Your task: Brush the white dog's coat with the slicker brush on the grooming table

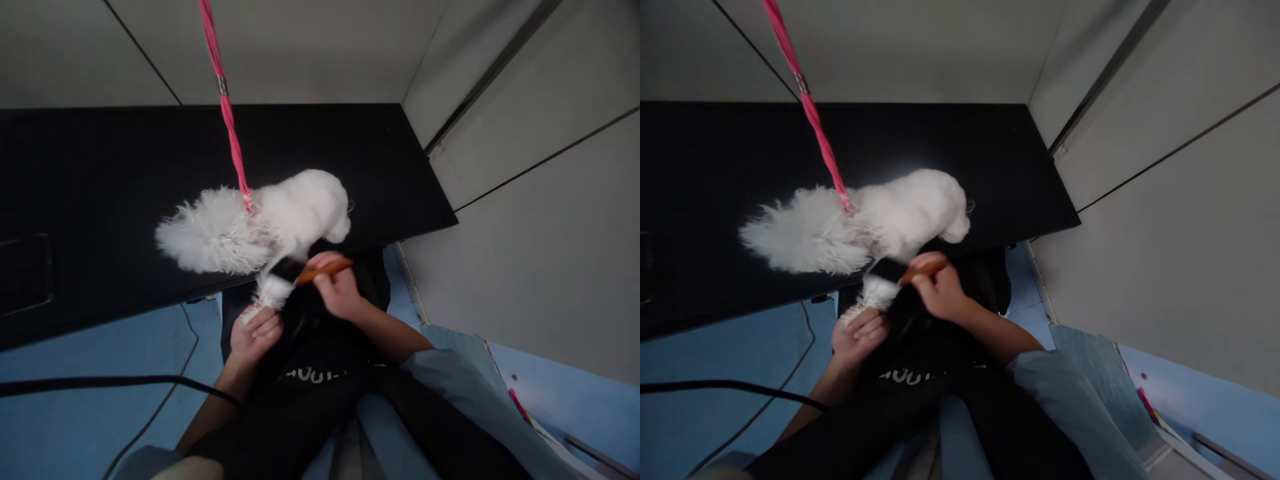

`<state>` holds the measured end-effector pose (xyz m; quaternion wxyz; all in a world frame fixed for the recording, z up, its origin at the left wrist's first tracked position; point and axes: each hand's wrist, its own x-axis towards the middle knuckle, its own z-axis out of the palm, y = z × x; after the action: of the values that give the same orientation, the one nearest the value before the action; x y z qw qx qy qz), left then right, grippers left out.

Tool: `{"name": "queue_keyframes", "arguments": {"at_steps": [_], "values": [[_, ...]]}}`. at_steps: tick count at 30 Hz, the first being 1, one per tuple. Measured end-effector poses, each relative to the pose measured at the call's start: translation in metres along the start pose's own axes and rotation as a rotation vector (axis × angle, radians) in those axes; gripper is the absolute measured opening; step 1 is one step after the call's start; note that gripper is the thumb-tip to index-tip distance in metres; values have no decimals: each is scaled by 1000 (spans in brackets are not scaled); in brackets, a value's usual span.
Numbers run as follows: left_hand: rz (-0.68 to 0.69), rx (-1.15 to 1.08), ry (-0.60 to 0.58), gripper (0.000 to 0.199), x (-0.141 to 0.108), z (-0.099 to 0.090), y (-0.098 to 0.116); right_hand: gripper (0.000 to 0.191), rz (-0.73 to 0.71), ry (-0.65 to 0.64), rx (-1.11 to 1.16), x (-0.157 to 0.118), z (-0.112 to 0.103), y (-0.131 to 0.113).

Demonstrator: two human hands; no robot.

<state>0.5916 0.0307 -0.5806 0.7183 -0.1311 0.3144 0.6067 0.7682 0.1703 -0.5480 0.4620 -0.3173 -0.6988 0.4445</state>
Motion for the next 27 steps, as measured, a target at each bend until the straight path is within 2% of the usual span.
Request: {"name": "queue_keyframes", "arguments": {"at_steps": [1,2,3,5,6,7,9,10,11,13,14,17,18,19,21,23,25,26,27], "values": [[3,-2,-5,49,0,-1,0,14,20,-87,27,0,1,0],[2,-9,-13,50,1,-3,0,14,52,-113,30,0,1,1],[-4,-18,-23,50,1,-4,0,15,81,-70,10,0,1,3],[-20,-44,-39,49,1,-7,-1,15,83,114,-48,3,1,6],[-27,-55,-43,49,0,-9,-1,15,54,134,-60,4,1,7],[-33,-62,-45,49,0,-10,-1,15,22,70,-59,5,1,8],[-38,-63,-38,49,-1,-13,0,14,-5,-141,-42,9,0,9],[-40,-58,-33,50,-1,-15,1,14,7,-185,-42,12,0,9],[-44,-51,-29,50,-1,-16,2,14,22,-160,-50,17,-1,10],[-64,-34,-18,50,0,-18,6,13,5,-7,-62,27,-4,10],[-75,-26,-12,50,1,-20,7,13,-29,0,-55,33,-6,10],[-92,-1,13,52,4,-28,12,12,-112,-295,-15,48,-8,9],[-88,21,12,52,5,-32,13,12,-104,-335,-16,53,-9,8],[-79,59,-1,51,6,-36,13,11,-93,-306,-20,58,-9,8],[-48,215,-45,48,11,-43,15,11,-103,-167,-20,70,-13,7],[47,487,-24,37,21,-44,19,14,-142,-103,11,83,-22,8],[263,822,116,28,38,-35,28,19,-121,18,58,94,-34,10],[410,981,200,34,50,-27,35,22,-75,135,78,97,-41,11],[566,1117,235,45,63,-17,43,25,-11,259,98,96,-47,12]]}}
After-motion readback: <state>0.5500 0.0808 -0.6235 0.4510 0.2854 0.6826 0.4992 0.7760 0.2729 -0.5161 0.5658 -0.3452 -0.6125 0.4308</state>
